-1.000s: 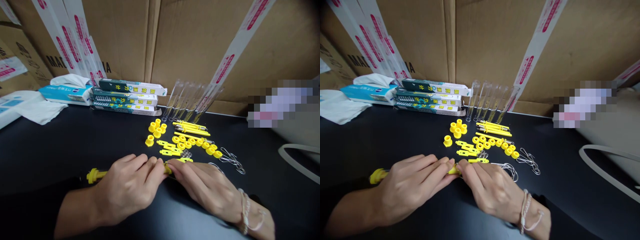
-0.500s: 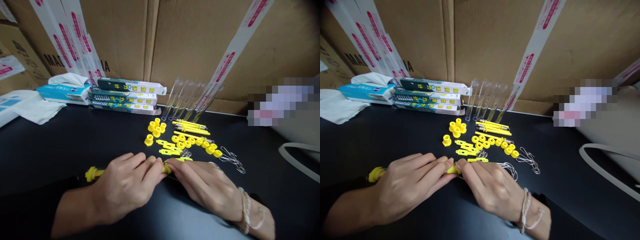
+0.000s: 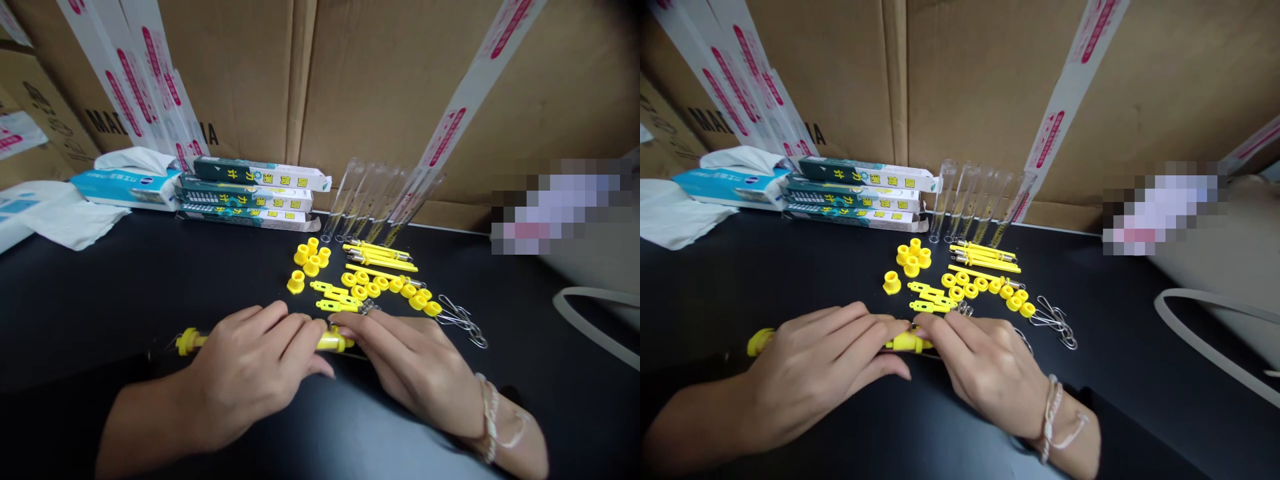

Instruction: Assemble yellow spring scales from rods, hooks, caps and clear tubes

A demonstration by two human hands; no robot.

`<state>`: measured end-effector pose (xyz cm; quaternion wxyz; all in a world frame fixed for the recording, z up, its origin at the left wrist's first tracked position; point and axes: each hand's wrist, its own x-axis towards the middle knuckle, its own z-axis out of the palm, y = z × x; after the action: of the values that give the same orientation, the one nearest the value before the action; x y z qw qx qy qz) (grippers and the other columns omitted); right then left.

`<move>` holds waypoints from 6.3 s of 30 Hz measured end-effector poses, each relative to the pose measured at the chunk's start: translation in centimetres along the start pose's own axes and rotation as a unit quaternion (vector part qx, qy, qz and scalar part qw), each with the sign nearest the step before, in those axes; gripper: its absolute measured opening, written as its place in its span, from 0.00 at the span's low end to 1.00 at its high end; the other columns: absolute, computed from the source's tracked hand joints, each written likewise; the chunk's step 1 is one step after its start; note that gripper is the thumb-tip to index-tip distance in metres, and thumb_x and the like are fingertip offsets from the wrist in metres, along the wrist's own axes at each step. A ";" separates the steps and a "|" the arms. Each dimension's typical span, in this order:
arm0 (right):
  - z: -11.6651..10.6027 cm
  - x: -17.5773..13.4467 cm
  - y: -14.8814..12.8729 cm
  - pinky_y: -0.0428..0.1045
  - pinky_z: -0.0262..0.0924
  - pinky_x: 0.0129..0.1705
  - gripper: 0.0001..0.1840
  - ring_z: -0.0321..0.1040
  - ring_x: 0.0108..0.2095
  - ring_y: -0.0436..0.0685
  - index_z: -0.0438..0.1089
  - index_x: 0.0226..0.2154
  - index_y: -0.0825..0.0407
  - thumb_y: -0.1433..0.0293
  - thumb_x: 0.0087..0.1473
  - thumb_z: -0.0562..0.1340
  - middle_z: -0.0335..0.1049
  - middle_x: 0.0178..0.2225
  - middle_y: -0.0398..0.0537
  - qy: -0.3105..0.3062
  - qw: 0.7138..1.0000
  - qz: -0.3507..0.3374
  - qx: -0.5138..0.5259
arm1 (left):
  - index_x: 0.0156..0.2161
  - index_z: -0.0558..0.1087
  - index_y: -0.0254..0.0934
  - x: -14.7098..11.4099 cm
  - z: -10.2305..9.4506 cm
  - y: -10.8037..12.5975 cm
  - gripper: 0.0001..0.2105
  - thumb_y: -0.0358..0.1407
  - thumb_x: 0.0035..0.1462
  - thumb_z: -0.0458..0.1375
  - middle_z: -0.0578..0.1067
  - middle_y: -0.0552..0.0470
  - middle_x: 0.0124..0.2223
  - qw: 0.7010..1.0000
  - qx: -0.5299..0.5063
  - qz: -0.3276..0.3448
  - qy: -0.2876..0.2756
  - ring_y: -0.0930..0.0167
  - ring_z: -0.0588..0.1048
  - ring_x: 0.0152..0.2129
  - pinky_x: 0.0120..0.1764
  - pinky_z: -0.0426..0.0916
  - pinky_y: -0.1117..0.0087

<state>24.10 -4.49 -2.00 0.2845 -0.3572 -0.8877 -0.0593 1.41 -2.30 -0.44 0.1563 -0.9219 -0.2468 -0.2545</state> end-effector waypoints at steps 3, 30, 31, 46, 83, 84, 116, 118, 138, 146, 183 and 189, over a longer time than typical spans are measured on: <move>-0.1 0.1 -0.1 0.46 0.63 0.27 0.10 0.71 0.25 0.49 0.70 0.48 0.56 0.75 0.67 0.56 0.76 0.31 0.44 0.010 1.000 0.014 0.020 | 0.39 0.74 0.34 0.0 0.1 -0.1 0.13 0.38 0.71 0.50 0.80 0.54 0.31 1.000 -0.001 0.006 -0.004 0.68 0.77 0.25 0.25 0.64 0.64; -0.8 0.9 -0.3 0.46 0.60 0.20 0.21 0.65 0.20 0.50 0.67 0.46 0.57 0.60 0.71 0.47 0.68 0.26 0.44 0.003 0.995 -0.061 -0.081 | 0.42 0.71 0.29 0.0 -0.3 0.1 0.07 0.33 0.68 0.54 0.80 0.51 0.29 0.998 0.008 0.027 0.060 0.66 0.77 0.23 0.22 0.63 0.63; -0.9 0.8 -0.3 0.46 0.60 0.20 0.20 0.65 0.21 0.50 0.67 0.46 0.58 0.60 0.71 0.47 0.68 0.25 0.43 0.005 0.994 -0.069 -0.082 | 0.43 0.71 0.28 0.0 -0.4 0.1 0.07 0.32 0.68 0.54 0.80 0.50 0.29 0.997 0.008 0.031 0.063 0.66 0.77 0.23 0.22 0.63 0.63; -0.6 0.6 -0.8 0.47 0.58 0.21 0.21 0.64 0.20 0.50 0.67 0.43 0.58 0.58 0.70 0.49 0.67 0.25 0.45 0.022 0.995 -0.030 -0.090 | 0.43 0.72 0.29 0.1 0.0 0.0 0.09 0.35 0.68 0.54 0.80 0.52 0.29 0.998 0.012 0.025 0.061 0.66 0.78 0.24 0.23 0.63 0.64; -1.0 0.4 -1.4 0.47 0.66 0.22 0.19 0.69 0.27 0.55 0.58 0.56 0.62 0.66 0.72 0.44 0.71 0.35 0.54 -0.058 0.997 0.004 -0.044 | 0.49 0.70 0.32 0.0 0.1 -0.1 0.11 0.35 0.71 0.48 0.81 0.55 0.34 0.999 -0.002 0.007 0.032 0.68 0.75 0.27 0.27 0.63 0.65; -1.0 0.3 -1.5 0.47 0.66 0.21 0.19 0.69 0.27 0.55 0.58 0.56 0.62 0.67 0.72 0.44 0.71 0.35 0.55 -0.059 0.997 0.002 -0.047 | 0.49 0.70 0.32 0.1 0.1 -0.1 0.11 0.35 0.71 0.48 0.80 0.56 0.33 0.999 -0.004 0.009 0.036 0.68 0.75 0.27 0.26 0.63 0.65; -3.5 0.7 1.4 0.53 0.67 0.32 0.20 0.67 0.32 0.59 0.64 0.54 0.59 0.62 0.70 0.49 0.73 0.36 0.56 0.022 0.988 -0.066 -0.134 | 0.42 0.71 0.36 -0.6 -0.5 -3.2 0.12 0.37 0.72 0.47 0.79 0.55 0.30 0.998 -0.043 -0.036 0.001 0.73 0.77 0.21 0.27 0.65 0.70; -4.0 0.7 2.4 0.52 0.67 0.32 0.20 0.68 0.33 0.59 0.65 0.54 0.58 0.62 0.70 0.51 0.73 0.36 0.55 0.006 0.990 -0.075 -0.121 | 0.37 0.72 0.38 -1.0 -0.9 -4.5 0.13 0.38 0.70 0.49 0.77 0.56 0.27 0.998 -0.034 -0.035 -0.035 0.72 0.75 0.20 0.26 0.62 0.71; -4.0 1.4 5.0 0.52 0.77 0.40 0.20 0.80 0.31 0.57 0.79 0.41 0.53 0.56 0.51 0.70 0.82 0.30 0.49 0.077 0.801 0.386 0.451 | 0.56 0.73 0.39 0.6 -2.6 -7.9 0.26 0.42 0.52 0.68 0.82 0.47 0.41 0.682 -0.570 -0.356 -0.289 0.76 0.72 0.23 0.25 0.68 0.76; -4.0 1.1 5.0 0.51 0.77 0.43 0.17 0.78 0.37 0.55 0.74 0.31 0.52 0.54 0.54 0.69 0.79 0.39 0.49 0.139 0.786 0.379 0.469 | 0.48 0.80 0.35 0.0 -1.9 -9.8 0.19 0.44 0.54 0.67 0.84 0.43 0.37 0.702 -0.539 -0.396 -0.246 0.78 0.69 0.16 0.19 0.65 0.76; -2.7 1.4 2.4 0.46 0.79 0.36 0.14 0.81 0.32 0.54 0.74 0.37 0.51 0.62 0.51 0.73 0.80 0.35 0.45 0.204 0.636 0.393 0.632 | 0.43 0.81 0.36 0.4 -2.2 -9.8 0.13 0.39 0.54 0.68 0.82 0.51 0.27 0.666 -0.609 -0.367 -0.227 0.75 0.77 0.19 0.25 0.73 0.78; -2.6 1.7 2.3 0.39 0.76 0.31 0.17 0.78 0.27 0.49 0.77 0.36 0.52 0.65 0.43 0.77 0.79 0.29 0.42 0.204 0.602 0.423 0.647 | 0.43 0.82 0.39 0.6 -2.9 -8.8 0.11 0.34 0.52 0.68 0.81 0.55 0.30 0.664 -0.620 -0.308 -0.284 0.79 0.74 0.22 0.27 0.69 0.82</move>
<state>25.89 -2.56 0.84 0.6080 -0.3940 -0.3633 0.5857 -3.98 4.05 3.67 -0.6162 -0.7050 -0.3342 -0.1076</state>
